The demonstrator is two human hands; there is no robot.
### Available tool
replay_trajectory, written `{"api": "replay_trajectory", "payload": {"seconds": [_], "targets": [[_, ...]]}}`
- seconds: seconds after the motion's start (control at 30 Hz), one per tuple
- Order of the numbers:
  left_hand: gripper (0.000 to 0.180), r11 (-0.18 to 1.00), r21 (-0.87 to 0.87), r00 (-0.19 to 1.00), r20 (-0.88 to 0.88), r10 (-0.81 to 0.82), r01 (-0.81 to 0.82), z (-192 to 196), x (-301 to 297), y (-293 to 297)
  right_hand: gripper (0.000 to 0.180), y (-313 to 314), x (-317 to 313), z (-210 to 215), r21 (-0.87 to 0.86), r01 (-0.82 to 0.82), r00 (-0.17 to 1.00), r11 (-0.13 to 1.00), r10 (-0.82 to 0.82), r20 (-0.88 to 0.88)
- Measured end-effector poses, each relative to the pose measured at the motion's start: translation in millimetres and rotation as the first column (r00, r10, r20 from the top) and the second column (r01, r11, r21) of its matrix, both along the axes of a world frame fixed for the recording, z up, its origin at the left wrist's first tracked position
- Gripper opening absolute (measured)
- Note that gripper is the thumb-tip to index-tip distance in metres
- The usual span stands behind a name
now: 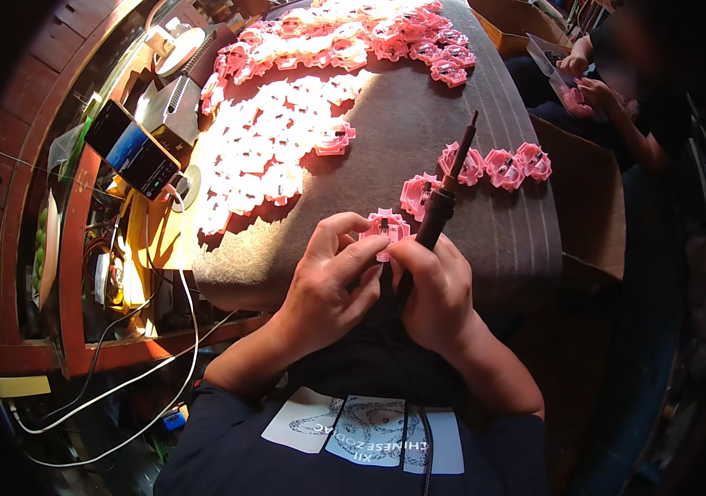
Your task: The person uses a soldering iron to attach small components to pink plastic flower-shaped parts. They pick up each part, apply solder to the center, and place the finished piece on the table. A smartphone is visible on the left, and another person works nearby.
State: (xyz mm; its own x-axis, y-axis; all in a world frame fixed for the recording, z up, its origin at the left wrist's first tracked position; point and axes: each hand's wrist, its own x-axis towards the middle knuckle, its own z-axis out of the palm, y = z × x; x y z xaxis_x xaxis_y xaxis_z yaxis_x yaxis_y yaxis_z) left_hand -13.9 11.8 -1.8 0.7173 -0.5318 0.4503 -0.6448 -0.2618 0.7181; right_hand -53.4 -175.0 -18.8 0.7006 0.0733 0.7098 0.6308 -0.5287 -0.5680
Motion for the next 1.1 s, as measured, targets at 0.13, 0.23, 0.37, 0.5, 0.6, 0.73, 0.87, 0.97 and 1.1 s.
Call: {"api": "replay_trajectory", "payload": {"seconds": [0.13, 0.23, 0.37, 0.5, 0.6, 0.73, 0.87, 0.97, 1.1], "targets": [[0.035, 1.0, 0.001, 1.0, -0.011, -0.029, 0.029, -0.2, 9.5, -1.8, 0.041, 1.4, 1.5, 2.3, 0.037, 0.054, 0.998, 0.998, -0.053, -0.021], [0.029, 0.999, -0.009, 0.999, 0.004, -0.034, 0.034, -1.3, 12.8, -2.6, 0.039, -0.5, 0.6, 3.2, 0.074, 0.01, 0.997, 0.997, -0.004, -0.082], [0.024, 1.0, -0.01, 0.999, 0.021, -0.024, 0.025, 0.7, 17.3, -5.4, 0.037, 1.9, 0.4, -6.0, 0.054, 0.094, 0.996, 0.994, -0.094, -0.007], [0.019, 0.999, -0.037, 1.0, 0.007, -0.011, 0.011, 3.6, 18.1, -6.5, 0.039, 4.7, -3.6, -7.6, 0.031, 0.1, 0.982, 0.994, -0.104, 0.158], [0.017, 1.0, -0.024, 1.0, 0.006, 0.005, -0.005, 3.9, 17.0, -6.3, 0.047, 2.6, -2.7, -2.7, -0.086, 0.059, 0.972, 0.995, -0.038, 0.23], [0.016, 0.999, -0.029, 1.0, 0.015, 0.024, -0.023, 2.4, 16.2, -7.5, 0.035, 1.2, -5.6, -6.6, -0.159, 0.077, 0.98, 0.984, -0.045, 0.195], [0.017, 0.999, -0.046, 1.0, 0.007, 0.03, -0.029, 1.5, 16.7, -7.6, 0.048, 3.5, -1.6, -6.9, -0.125, 0.096, 0.976, 0.987, -0.069, 0.207], [0.018, 0.999, -0.022, 0.999, 0.008, 0.047, -0.047, 1.6, 15.8, -8.2, 0.047, 5.3, -0.7, -7.8, -0.112, 0.114, 0.98, 0.987, -0.093, 0.178], [0.018, 0.998, 0.022, 0.998, 0.009, 0.057, -0.057, 5.9, 13.9, -8.8, 0.039, 2.3, -1.1, -8.5, -0.098, 0.086, 0.982, 0.991, -0.068, 0.178]]}}
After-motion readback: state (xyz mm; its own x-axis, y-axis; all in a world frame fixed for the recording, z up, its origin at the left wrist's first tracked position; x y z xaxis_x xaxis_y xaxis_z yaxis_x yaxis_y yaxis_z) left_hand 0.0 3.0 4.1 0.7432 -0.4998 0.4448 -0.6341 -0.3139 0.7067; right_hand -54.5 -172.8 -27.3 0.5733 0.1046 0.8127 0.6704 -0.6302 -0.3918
